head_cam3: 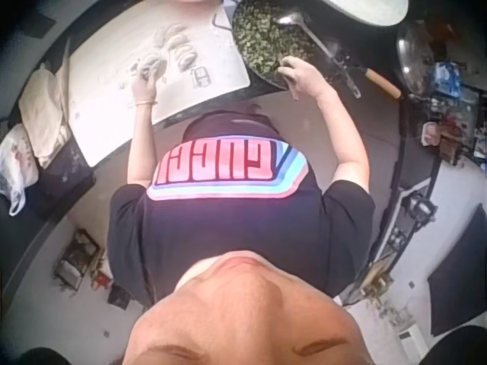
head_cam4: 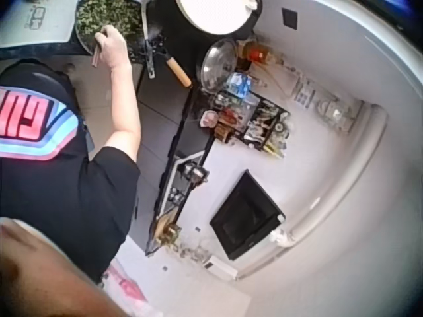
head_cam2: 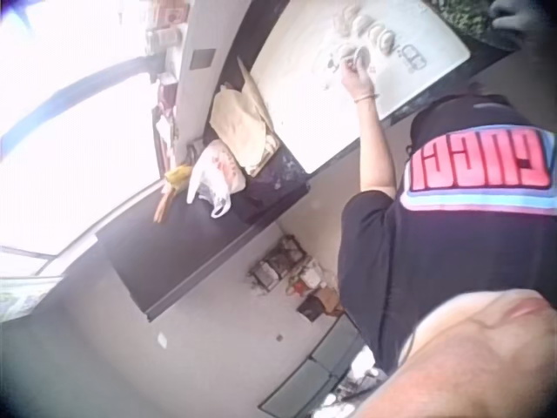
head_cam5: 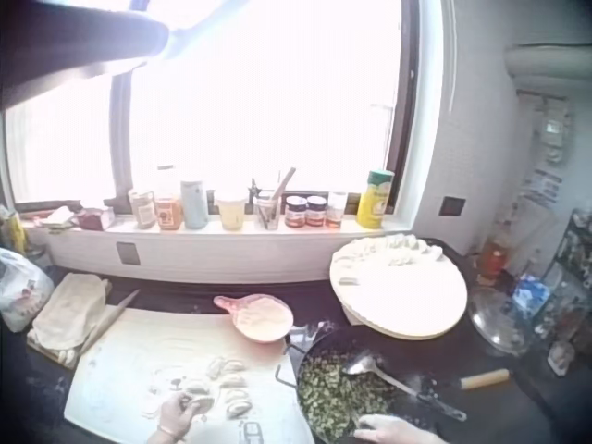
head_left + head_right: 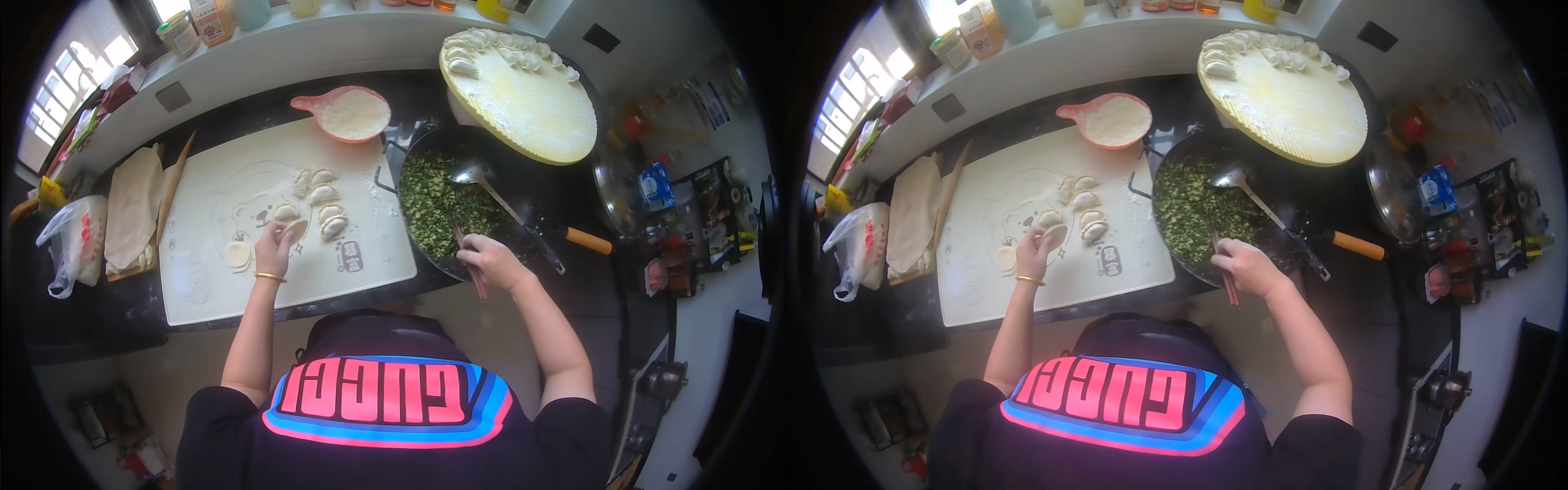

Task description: The person assembles dumplings by placing a green vegetable filling onto circular dough wrappers using chopsticks. They fold and pleat the dough to seal the dumplings, then place the finished items onto a floured bamboo tray. The process is repeated continuously throughout the clip.

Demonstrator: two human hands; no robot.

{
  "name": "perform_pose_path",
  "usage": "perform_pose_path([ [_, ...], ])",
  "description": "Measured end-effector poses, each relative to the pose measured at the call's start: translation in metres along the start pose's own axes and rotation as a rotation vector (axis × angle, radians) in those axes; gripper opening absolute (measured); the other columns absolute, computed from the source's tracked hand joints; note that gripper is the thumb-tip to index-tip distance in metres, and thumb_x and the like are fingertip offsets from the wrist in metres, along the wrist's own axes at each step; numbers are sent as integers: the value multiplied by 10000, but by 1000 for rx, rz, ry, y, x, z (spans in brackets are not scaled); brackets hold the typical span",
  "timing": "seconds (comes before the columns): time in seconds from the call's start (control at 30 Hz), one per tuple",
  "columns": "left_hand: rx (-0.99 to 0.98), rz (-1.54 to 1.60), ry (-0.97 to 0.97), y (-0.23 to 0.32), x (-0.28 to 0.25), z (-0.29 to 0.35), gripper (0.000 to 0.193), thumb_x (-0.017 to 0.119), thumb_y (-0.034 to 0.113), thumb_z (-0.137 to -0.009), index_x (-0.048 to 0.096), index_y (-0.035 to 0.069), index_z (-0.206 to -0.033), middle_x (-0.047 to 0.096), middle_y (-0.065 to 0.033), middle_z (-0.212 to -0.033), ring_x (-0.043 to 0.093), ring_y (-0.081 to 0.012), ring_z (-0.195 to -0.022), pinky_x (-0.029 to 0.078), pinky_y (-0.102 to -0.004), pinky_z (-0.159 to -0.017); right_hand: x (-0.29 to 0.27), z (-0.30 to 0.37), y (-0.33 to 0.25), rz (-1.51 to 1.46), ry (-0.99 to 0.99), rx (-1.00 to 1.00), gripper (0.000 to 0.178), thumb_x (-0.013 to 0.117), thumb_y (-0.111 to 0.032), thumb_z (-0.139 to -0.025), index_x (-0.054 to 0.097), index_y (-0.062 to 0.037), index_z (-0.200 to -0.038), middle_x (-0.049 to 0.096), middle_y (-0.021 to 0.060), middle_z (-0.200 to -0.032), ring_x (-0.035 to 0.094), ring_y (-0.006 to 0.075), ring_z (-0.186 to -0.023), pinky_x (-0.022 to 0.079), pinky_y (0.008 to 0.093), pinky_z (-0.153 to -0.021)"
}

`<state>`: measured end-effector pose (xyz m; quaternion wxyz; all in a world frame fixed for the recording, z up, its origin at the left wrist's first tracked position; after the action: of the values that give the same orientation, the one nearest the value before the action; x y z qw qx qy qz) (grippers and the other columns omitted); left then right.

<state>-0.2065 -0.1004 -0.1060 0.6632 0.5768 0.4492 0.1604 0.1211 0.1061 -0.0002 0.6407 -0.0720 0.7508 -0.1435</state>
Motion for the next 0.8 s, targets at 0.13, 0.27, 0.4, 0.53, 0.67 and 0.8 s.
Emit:
perform_pose_path([
  [0.13, -332, 790, -58, 3, 34, 2, 247, 563, 128, -851, 561, -34, -1038, 641, -103, -940, 626, -239, -839, 494, -313, -738, -39, 16, 29, -141, 424, 295, 125, 543, -17, -725, 622, -27, -822, 588, 124, -831, 608, 257, -721, 494, 315, -627],
  [0.27, -561, 1585, -259, 39, 80, 15, 340, 549, 144, -848, 492, 11, -1155, 554, -132, -1151, 523, -276, -1080, 420, -407, -951, -40, 38, 72, -649, 733, 477, 135, 538, -85, -845, 612, 23, -881, 627, 85, -779, 609, 142, -646, 498, 251, -620],
  [0.4, -564, 1842, -328, 59, 115, 24, 335, 573, 186, -836, 511, 64, -1142, 552, -112, -1159, 483, -299, -1129, 364, -480, -985, -34, 21, 102, -852, 778, 563, 142, 577, -87, -846, 595, 19, -938, 640, 63, -792, 625, 107, -727, 493, 216, -647],
  [0.53, -590, 1870, -250, 50, 141, 35, 343, 568, 261, -848, 517, 76, -1133, 545, -122, -1169, 476, -326, -1131, 351, -520, -983, -16, 8, 121, -838, 693, 577, 109, 607, -77, -821, 624, 21, -866, 644, 70, -783, 631, 108, -699, 493, 214, -632],
  [0.67, -662, 1915, -337, 64, 155, 49, 405, 484, 290, -891, 448, 54, -1218, 482, -146, -1242, 435, -327, -1175, 352, -514, -989, -10, 16, 114, -1060, 657, 570, 129, 603, -71, -832, 631, 38, -895, 647, 93, -811, 643, 155, -720, 528, 235, -636],
  [0.8, -620, 1899, -388, 84, 154, 54, 476, 455, 303, -901, 364, 29, -1280, 386, -182, -1319, 375, -356, -1216, 324, -535, -1000, -28, 28, 129, -1074, 829, 659, 159, 599, -95, -839, 607, 46, -912, 640, 126, -870, 650, 202, -776, 545, 255, -552],
])
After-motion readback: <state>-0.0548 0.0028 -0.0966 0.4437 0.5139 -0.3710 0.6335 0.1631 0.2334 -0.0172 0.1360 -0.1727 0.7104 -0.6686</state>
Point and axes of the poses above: each hand's wrist, its own z-axis away from the middle knuckle, its own x-axis out of the palm, y = z × x, the point moved 7 cm from there along -z, towards the middle knuckle
